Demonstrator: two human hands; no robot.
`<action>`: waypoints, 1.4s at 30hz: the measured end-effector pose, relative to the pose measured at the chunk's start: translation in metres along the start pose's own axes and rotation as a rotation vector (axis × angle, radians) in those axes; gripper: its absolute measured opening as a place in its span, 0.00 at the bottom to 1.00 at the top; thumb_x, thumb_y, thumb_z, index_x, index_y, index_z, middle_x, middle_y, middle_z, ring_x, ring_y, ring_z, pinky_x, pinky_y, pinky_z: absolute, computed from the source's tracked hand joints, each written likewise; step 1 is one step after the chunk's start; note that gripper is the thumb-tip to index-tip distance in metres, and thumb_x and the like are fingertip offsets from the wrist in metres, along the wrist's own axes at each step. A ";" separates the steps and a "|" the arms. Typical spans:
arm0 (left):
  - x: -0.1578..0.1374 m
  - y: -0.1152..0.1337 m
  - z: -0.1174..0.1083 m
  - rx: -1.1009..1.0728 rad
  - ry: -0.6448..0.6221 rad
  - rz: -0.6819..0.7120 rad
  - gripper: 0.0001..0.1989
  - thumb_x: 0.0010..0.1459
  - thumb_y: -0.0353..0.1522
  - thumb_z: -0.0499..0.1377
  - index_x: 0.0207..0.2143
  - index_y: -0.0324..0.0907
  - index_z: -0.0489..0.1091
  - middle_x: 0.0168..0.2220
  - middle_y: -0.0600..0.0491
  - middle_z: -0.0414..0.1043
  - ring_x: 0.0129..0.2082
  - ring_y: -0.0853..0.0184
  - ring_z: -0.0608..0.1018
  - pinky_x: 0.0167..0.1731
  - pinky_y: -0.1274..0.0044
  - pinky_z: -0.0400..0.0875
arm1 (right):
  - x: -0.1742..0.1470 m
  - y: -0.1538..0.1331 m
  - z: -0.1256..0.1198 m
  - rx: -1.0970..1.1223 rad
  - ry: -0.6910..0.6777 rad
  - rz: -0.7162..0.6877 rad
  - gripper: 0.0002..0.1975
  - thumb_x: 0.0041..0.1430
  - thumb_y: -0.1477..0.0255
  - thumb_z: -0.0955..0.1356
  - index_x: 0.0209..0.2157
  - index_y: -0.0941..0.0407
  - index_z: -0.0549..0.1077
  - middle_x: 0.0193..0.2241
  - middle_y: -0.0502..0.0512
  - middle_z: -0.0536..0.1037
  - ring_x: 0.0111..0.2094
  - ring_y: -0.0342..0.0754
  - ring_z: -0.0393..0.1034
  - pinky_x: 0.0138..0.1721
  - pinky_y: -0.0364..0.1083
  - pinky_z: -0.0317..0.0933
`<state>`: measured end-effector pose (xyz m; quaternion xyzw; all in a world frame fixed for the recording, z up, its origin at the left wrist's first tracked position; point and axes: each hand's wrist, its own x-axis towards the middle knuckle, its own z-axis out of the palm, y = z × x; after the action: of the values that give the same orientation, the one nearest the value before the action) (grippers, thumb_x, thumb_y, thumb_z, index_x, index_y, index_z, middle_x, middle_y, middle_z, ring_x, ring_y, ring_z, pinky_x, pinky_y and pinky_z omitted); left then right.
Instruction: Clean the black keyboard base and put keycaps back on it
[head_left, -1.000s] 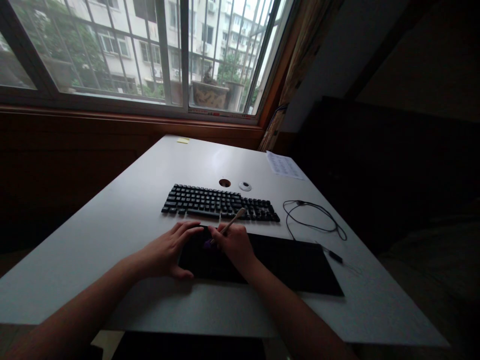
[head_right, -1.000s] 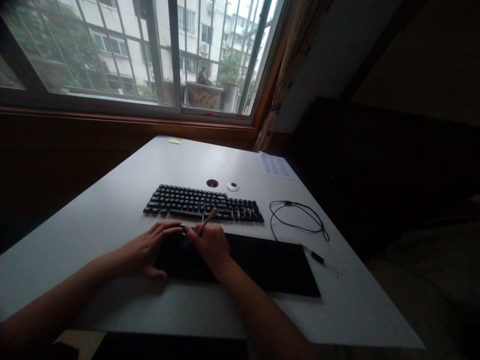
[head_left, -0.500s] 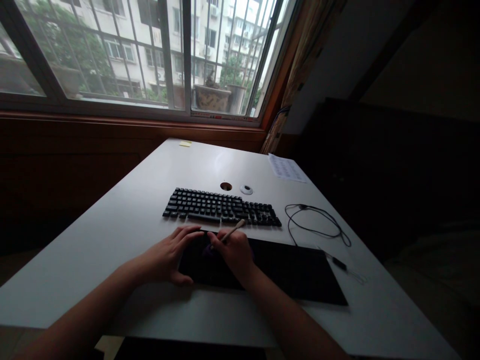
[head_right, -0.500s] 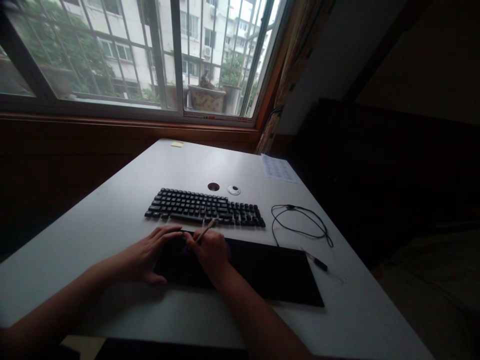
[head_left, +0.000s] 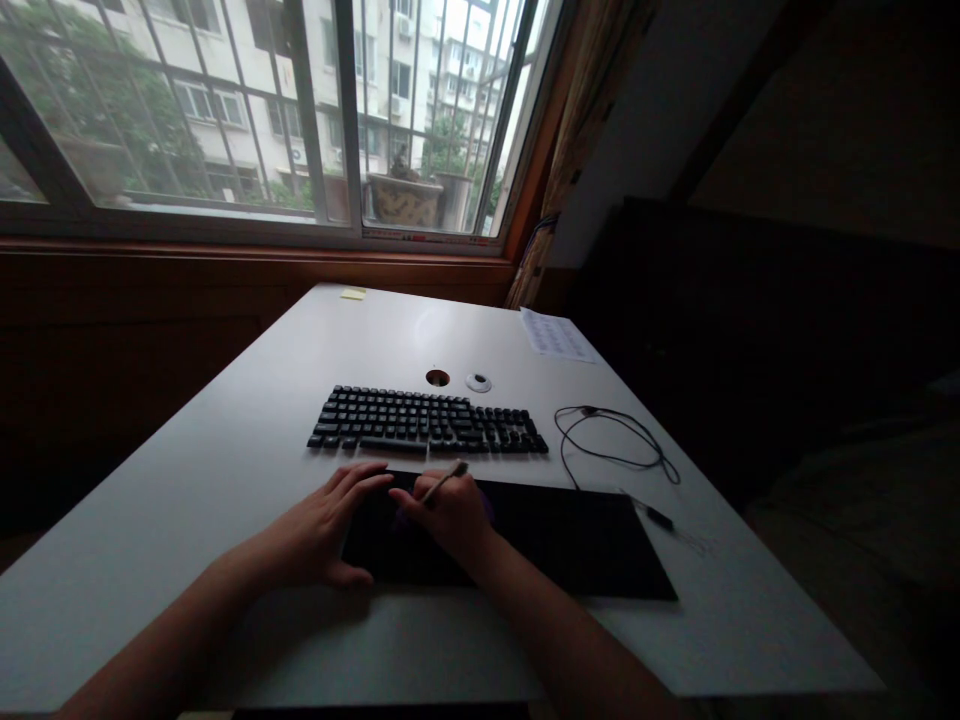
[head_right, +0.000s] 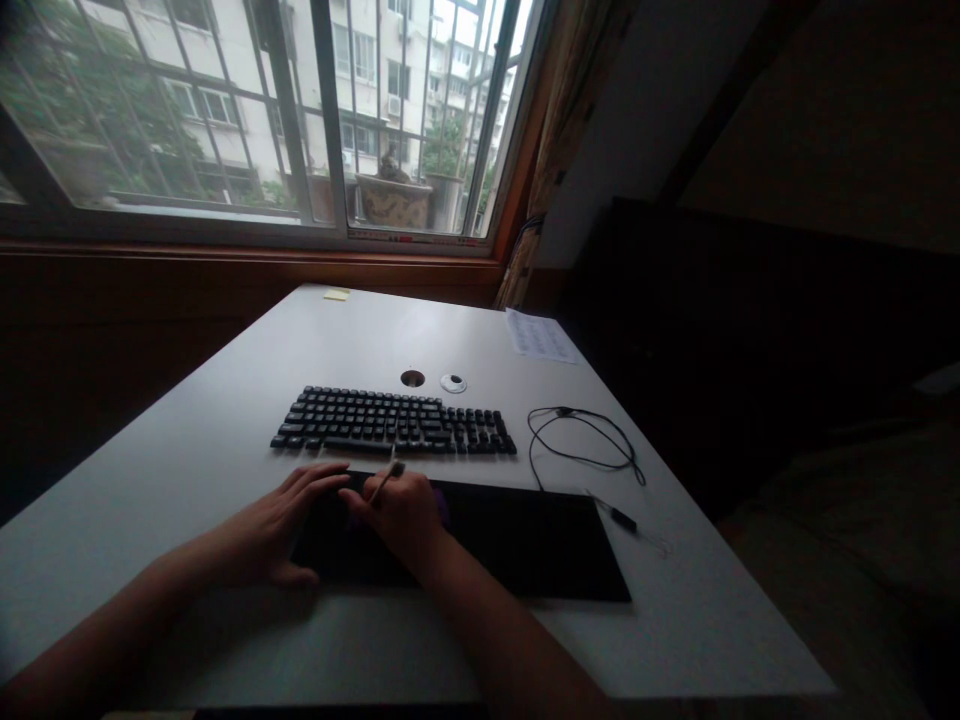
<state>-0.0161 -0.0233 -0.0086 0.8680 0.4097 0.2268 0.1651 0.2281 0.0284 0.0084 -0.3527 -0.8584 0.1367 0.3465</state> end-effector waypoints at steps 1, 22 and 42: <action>0.000 0.000 0.000 0.006 -0.003 0.001 0.58 0.45 0.42 0.76 0.71 0.51 0.46 0.70 0.39 0.51 0.67 0.41 0.60 0.63 0.49 0.64 | 0.000 0.000 0.001 -0.022 0.002 0.000 0.27 0.70 0.54 0.66 0.20 0.55 0.72 0.19 0.50 0.76 0.21 0.42 0.69 0.27 0.42 0.55; 0.000 -0.006 0.000 0.033 -0.027 0.020 0.57 0.49 0.44 0.74 0.72 0.49 0.43 0.70 0.39 0.49 0.67 0.42 0.59 0.64 0.50 0.63 | 0.002 0.002 -0.029 -0.089 -0.042 0.281 0.19 0.66 0.66 0.69 0.20 0.54 0.77 0.19 0.49 0.78 0.22 0.43 0.72 0.27 0.42 0.54; 0.001 -0.005 0.000 0.037 -0.012 0.041 0.56 0.50 0.46 0.73 0.72 0.50 0.43 0.70 0.39 0.51 0.67 0.41 0.60 0.63 0.48 0.63 | -0.060 0.052 -0.100 0.333 0.018 0.628 0.19 0.62 0.56 0.70 0.24 0.55 0.77 0.18 0.51 0.77 0.18 0.45 0.71 0.21 0.41 0.62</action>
<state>-0.0187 -0.0193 -0.0104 0.8805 0.3949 0.2175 0.1468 0.3549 0.0228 0.0259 -0.5394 -0.6709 0.3715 0.3476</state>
